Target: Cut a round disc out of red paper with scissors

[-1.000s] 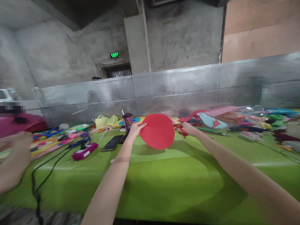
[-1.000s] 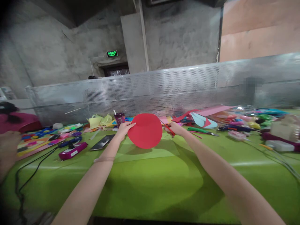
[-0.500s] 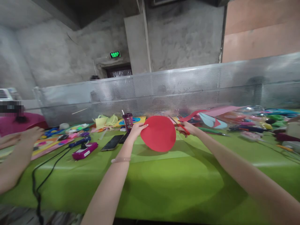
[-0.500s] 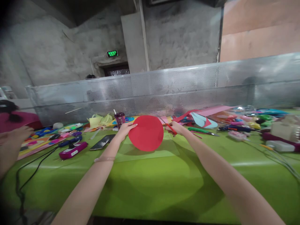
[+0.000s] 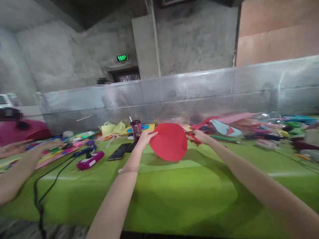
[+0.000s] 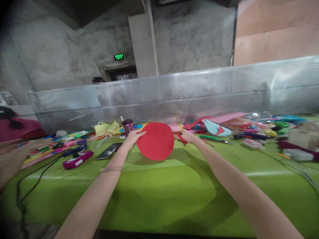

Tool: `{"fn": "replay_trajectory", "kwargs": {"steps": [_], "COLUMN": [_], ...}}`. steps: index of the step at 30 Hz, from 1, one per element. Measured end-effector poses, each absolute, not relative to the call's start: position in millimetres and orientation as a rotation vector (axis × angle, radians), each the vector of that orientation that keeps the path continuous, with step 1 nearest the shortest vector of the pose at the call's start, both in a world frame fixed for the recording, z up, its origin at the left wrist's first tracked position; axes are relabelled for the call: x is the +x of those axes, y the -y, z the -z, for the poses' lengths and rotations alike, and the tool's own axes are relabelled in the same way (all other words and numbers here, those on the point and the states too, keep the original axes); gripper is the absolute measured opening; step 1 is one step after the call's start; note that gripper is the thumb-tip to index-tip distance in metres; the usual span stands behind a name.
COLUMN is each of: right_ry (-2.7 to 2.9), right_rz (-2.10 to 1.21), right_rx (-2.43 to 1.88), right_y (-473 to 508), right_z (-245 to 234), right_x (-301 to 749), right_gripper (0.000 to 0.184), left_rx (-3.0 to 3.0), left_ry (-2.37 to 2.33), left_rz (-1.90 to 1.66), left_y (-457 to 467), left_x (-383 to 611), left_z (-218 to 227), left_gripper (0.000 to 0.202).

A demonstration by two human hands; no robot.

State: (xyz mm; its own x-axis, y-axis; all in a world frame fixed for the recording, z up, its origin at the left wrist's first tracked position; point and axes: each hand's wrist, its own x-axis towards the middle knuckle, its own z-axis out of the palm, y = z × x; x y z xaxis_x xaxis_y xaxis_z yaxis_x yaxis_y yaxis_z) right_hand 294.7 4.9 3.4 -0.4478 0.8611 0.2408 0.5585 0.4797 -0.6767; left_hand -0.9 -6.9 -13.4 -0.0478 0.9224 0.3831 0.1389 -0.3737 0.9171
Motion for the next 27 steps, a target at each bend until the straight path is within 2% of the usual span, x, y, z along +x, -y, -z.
{"fn": "replay_trajectory", "kwargs": {"steps": [12, 27], "right_ry": [2.154, 2.173], "right_rz": [-0.742, -0.717], "right_rx": [-1.183, -1.172], "right_y": [-5.7, -8.3], "right_z": [-4.1, -1.4], "right_x": [294.6, 295.0], "right_gripper": [0.020, 0.029], "left_rx": [1.536, 1.566], "left_ry": [-1.162, -1.169], "left_rz": [-1.488, -1.483], "left_y": [8.2, 6.2], "left_x": [-1.2, -2.2], "left_z": [12.2, 12.8], "left_gripper": [0.035, 0.037]}}
